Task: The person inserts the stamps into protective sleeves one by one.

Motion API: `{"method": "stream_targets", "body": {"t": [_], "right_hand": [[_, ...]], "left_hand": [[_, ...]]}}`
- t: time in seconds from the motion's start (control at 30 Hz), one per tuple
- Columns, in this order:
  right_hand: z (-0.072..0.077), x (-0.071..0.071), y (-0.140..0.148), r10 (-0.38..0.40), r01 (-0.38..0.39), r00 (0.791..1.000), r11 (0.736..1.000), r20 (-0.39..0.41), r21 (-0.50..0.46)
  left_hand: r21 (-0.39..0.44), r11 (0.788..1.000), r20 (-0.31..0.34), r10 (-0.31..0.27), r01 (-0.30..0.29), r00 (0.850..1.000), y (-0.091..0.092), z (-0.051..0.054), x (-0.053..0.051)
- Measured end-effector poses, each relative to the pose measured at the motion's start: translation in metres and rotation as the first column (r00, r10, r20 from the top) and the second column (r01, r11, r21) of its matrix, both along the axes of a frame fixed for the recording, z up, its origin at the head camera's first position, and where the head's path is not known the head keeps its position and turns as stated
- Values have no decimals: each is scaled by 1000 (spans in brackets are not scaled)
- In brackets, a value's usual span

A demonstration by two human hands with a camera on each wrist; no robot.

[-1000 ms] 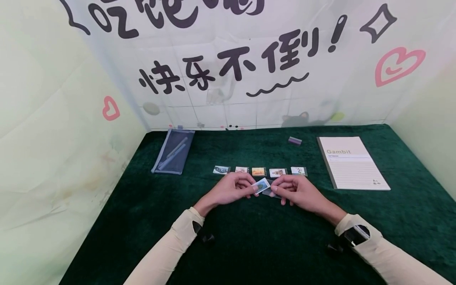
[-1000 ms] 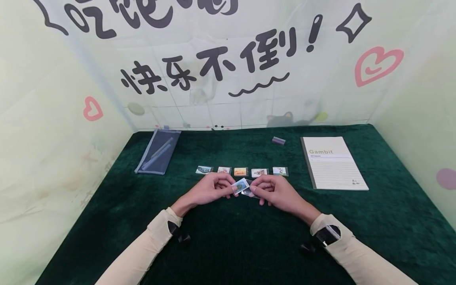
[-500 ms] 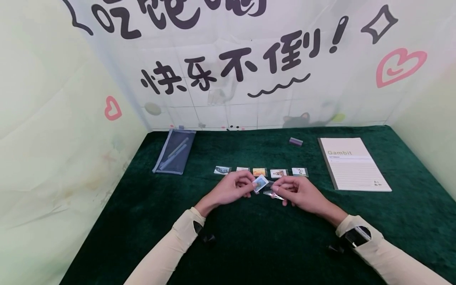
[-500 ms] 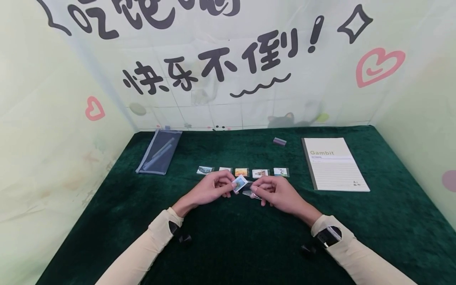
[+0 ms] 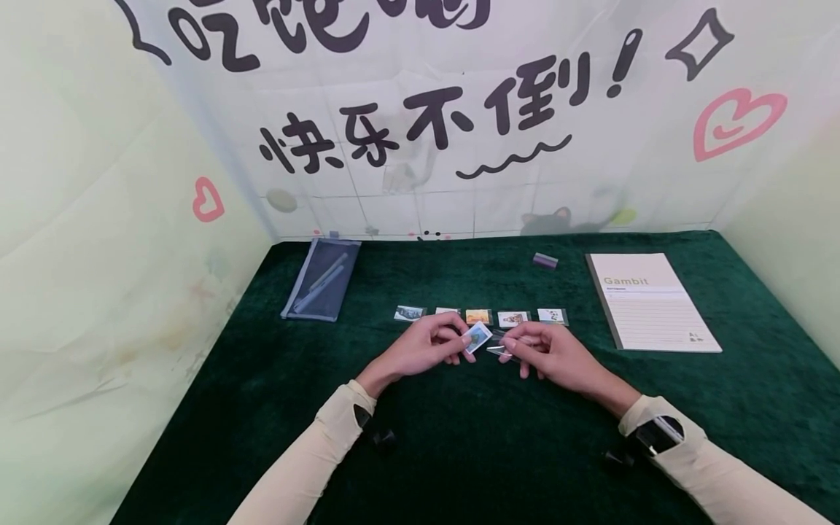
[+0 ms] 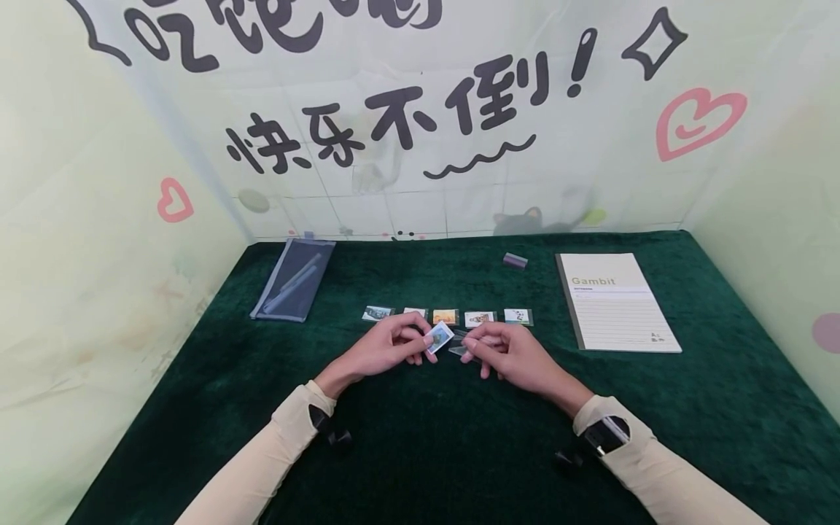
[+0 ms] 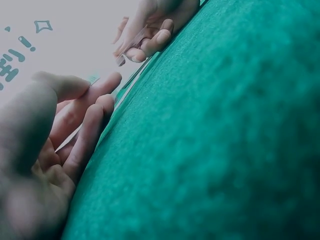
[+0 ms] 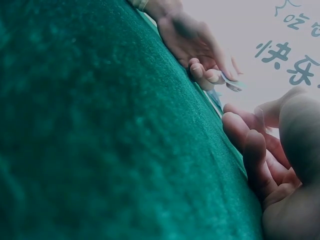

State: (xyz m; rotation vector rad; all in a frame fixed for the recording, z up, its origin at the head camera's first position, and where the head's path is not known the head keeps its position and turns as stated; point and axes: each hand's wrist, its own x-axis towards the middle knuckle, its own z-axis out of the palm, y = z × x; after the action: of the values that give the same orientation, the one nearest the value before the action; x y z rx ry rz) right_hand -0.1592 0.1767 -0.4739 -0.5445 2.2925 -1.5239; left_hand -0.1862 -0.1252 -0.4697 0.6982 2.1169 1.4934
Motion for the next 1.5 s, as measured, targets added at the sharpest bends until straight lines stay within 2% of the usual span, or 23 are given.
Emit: {"method": "stream_targets", "body": {"t": [0.27,0.4,0.47,0.67,0.8,1.07,1.3,1.5], "right_hand": [[0,0,0,-9,9,1000,1000,5,10],[-1,0,1,-22,22,1000,1000,19,9],[-2,0,1,-22,22,1000,1000,19,4],[0,0,1,-10,10,1000,1000,17,-10],[0,0,1,-6,6,1000,1000,20,-7],[-1,-1,2,-6,6,1000,1000,17,-11],[-1,-1,2,-16,16,1000,1000,13,-6],[-1,-1,2,-2,2,1000,1000,2,-2]], "left_hand": [[-20,1000,59,-17,18,998,-1,2,-2],[-29,999,70,-27,29,997,-1,4,-3],[-34,999,63,-36,38,997,0,7,-2],[-30,998,37,-61,62,997,1,29,8],[-21,997,27,-75,75,997,1,32,10],[-12,997,30,-81,81,996,2,29,8],[22,997,-5,-76,76,997,-2,-2,-3],[5,998,34,-63,63,997,-2,0,-3]]}}
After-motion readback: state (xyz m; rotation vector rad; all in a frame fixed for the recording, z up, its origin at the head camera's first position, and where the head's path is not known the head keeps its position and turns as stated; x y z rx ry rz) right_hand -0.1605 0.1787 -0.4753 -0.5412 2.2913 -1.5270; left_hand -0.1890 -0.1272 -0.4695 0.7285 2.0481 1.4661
